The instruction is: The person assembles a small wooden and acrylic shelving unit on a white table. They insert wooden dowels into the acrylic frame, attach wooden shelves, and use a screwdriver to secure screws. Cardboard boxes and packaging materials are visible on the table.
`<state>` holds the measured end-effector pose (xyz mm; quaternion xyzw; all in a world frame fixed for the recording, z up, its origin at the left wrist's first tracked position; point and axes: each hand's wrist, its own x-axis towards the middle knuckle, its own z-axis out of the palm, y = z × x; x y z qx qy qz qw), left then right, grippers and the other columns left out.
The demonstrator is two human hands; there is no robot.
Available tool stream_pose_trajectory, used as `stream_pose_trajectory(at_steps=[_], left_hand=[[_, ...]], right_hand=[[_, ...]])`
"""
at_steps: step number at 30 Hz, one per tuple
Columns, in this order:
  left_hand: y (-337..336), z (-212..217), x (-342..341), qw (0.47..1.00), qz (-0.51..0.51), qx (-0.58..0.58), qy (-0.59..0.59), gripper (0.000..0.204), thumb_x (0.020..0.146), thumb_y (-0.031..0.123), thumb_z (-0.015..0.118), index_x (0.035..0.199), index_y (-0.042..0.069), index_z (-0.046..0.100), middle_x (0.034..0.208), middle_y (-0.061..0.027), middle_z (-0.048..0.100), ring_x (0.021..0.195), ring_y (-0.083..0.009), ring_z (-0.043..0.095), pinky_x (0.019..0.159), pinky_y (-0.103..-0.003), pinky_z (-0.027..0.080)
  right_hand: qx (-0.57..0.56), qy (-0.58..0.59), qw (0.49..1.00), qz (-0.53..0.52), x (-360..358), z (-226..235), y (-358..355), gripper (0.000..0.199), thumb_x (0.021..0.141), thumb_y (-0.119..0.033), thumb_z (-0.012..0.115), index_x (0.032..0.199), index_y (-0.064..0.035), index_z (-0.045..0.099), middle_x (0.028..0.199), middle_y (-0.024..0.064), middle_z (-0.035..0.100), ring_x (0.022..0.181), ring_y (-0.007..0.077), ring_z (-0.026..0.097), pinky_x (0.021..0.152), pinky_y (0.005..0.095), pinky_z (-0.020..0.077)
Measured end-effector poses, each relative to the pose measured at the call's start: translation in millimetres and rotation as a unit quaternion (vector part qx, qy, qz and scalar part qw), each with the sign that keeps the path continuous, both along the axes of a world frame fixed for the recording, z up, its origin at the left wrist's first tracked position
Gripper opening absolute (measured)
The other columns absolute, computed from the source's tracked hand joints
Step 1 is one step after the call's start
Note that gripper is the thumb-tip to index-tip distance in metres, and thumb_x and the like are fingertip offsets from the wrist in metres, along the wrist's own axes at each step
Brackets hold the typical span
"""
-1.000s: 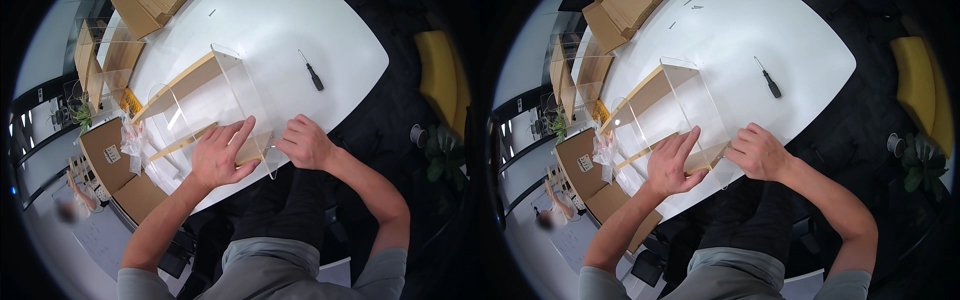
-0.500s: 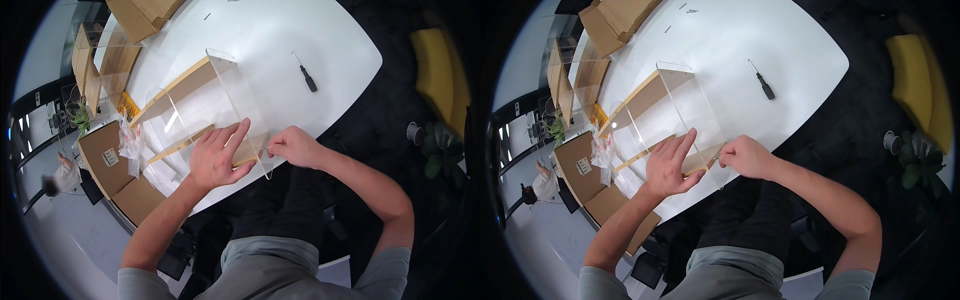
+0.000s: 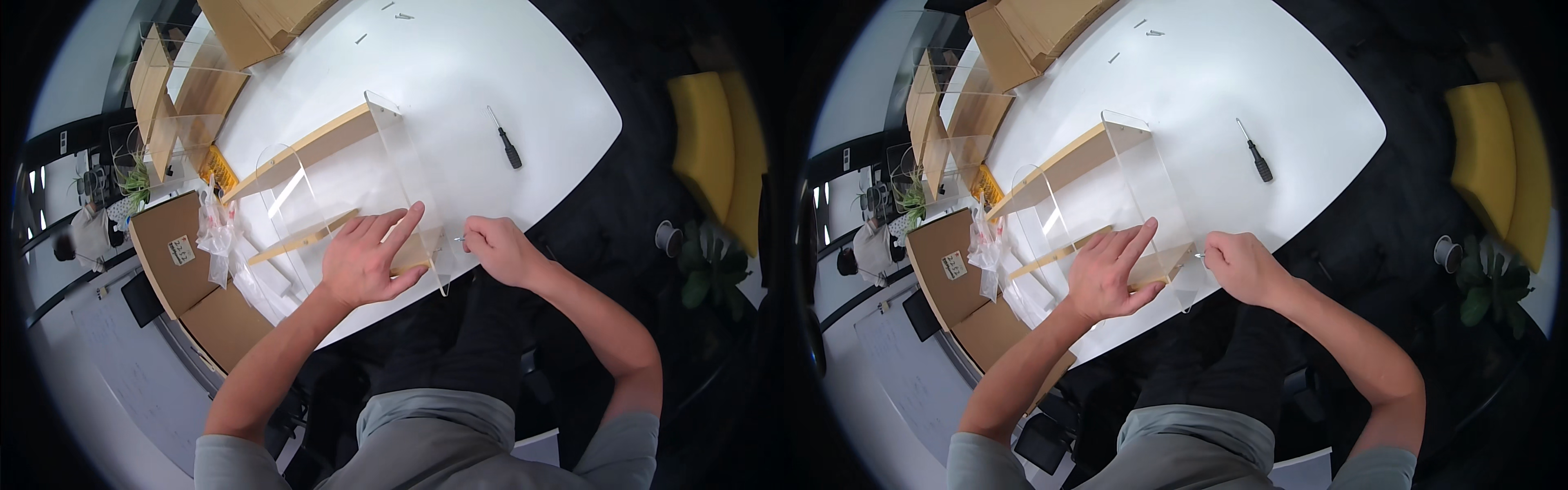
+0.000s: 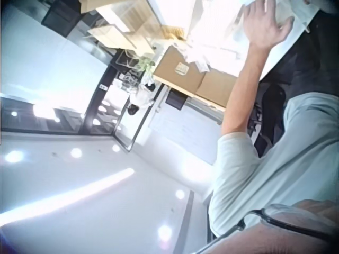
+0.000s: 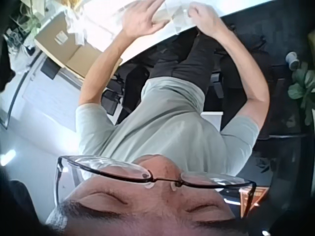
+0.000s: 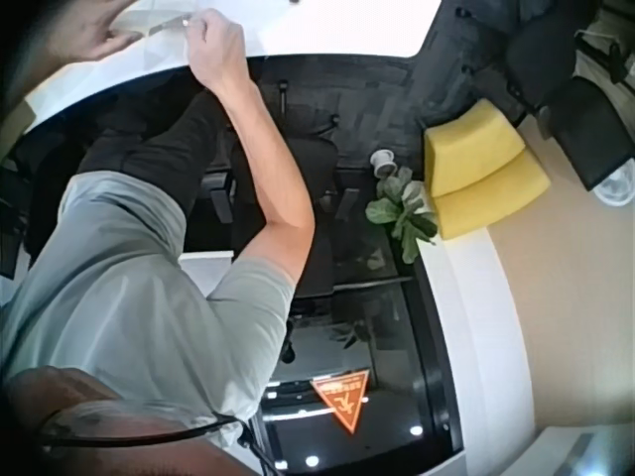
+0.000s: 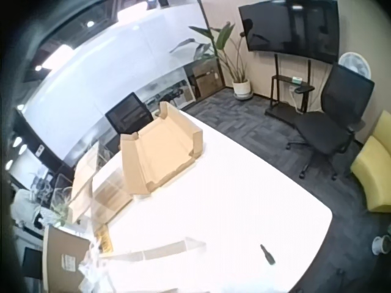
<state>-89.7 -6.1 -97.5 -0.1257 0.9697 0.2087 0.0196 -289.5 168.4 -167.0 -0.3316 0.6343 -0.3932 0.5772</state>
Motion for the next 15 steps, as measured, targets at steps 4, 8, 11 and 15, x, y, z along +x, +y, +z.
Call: stream_pose_trajectory(at_steps=[4,8,11,15], left_hand=[[-1,-1,0,1.000,-0.003,0.004,-0.002,0.091,0.077,0.042,0.081,0.155,0.004,0.055,0.123,-0.0147,0.072,0.098,-0.0309,0.069,0.085,-0.040,0.054],[0,-4,1,1.000,-0.007,0.006,0.005,0.091,0.077,0.042,0.081,0.155,0.003,0.054,0.122,-0.0159,0.072,0.098,-0.0322,0.069,0.086,-0.041,0.054],[-1,-3,0,1.000,-0.007,0.007,-0.009,0.092,0.077,0.041,0.081,0.155,0.002,0.054,0.122,-0.0169,0.072,0.097,-0.0332,0.069,0.087,-0.041,0.054],[0,-5,1,1.000,-0.009,-0.001,-0.008,0.091,0.078,0.043,0.081,0.155,0.004,0.054,0.121,-0.0156,0.072,0.097,-0.0318,0.069,0.088,-0.041,0.055]], right_hand=[[-0.259,0.291,0.919,0.068,10,-10,2,0.010,0.087,-0.003,0.064,0.078,-0.0042,0.061,0.071,0.0080,0.058,0.071,0.0261,0.057,0.070,0.0388,0.0446],[-0.298,0.370,0.876,0.089,9,-17,2,0.011,0.081,-0.003,0.068,0.076,-0.0077,0.059,0.071,0.0048,0.055,0.074,0.0241,0.054,0.072,0.0368,0.0424],[-0.317,0.381,0.864,0.085,9,-22,2,0.013,0.078,-0.003,0.069,0.075,-0.0079,0.058,0.071,0.0043,0.054,0.075,0.0233,0.054,0.071,0.0361,0.0419],[-0.329,0.383,0.858,0.099,9,-20,3,0.012,0.076,-0.002,0.069,0.075,-0.0073,0.058,0.072,0.0042,0.052,0.075,0.0232,0.054,0.071,0.0358,0.0419]])
